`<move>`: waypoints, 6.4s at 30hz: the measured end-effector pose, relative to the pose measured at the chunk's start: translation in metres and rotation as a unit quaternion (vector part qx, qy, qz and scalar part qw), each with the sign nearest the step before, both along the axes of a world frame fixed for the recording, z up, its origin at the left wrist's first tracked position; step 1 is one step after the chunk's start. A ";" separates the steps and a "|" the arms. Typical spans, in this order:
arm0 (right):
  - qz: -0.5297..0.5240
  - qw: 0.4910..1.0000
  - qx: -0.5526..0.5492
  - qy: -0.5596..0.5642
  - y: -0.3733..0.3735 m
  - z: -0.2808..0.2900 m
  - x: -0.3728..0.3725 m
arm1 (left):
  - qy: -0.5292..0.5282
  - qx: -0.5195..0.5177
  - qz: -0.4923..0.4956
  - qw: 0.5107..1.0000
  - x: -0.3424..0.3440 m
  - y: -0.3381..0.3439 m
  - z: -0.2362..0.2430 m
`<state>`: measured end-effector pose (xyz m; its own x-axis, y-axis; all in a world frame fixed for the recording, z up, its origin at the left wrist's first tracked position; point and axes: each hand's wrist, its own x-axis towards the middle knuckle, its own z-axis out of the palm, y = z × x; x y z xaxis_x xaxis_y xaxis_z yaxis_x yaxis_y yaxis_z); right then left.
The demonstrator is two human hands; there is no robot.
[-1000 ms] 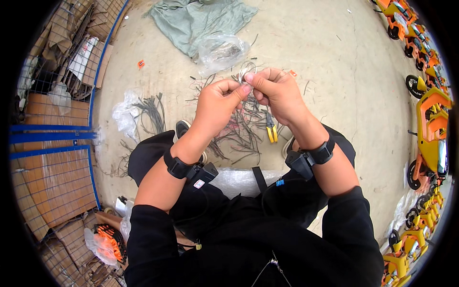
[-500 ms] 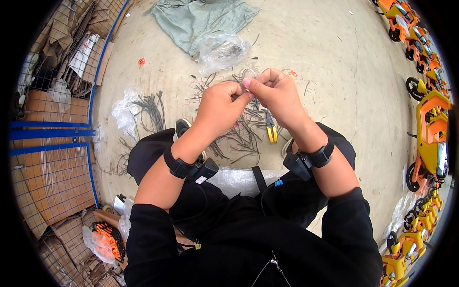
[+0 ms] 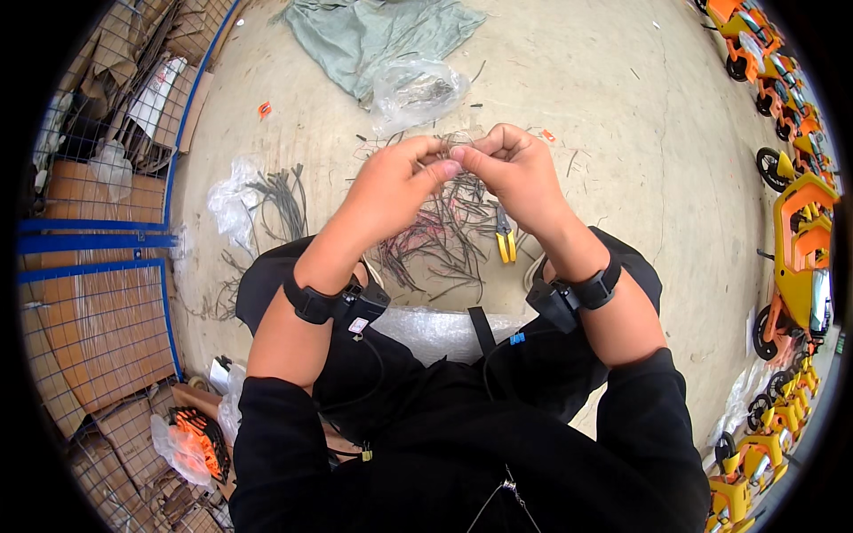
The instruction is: The person sits on the floor and uses yellow-handled pliers to strip the insulation from thin wires. They pick up individual wires from a pile, strip the ends, and drop the processed pieces back onto the floor.
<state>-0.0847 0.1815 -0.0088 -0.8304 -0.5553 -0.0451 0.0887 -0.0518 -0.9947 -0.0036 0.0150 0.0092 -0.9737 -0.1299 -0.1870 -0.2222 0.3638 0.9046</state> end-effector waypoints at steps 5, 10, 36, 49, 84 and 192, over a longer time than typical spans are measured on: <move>0.062 0.988 -0.032 -0.137 0.006 0.008 -0.002 | 0.035 0.114 -0.006 0.993 -0.002 -0.007 0.011; 0.070 0.994 0.001 -0.087 0.007 0.011 -0.001 | 0.009 0.189 -0.004 0.982 -0.006 -0.013 -0.002; 0.178 0.940 -0.081 -0.281 0.016 0.027 -0.014 | 0.424 -0.365 0.071 0.826 -0.010 0.007 -0.006; 0.145 0.986 0.064 -0.053 0.020 0.030 -0.006 | 0.386 -0.230 -0.040 0.892 -0.008 -0.006 -0.003; -0.039 0.871 0.088 0.482 0.008 0.022 -0.011 | -0.035 0.414 -0.002 0.910 -0.012 -0.013 0.002; -0.009 0.971 0.086 0.221 0.009 0.002 0.010 | -0.122 0.666 0.021 0.736 0.003 0.016 -0.020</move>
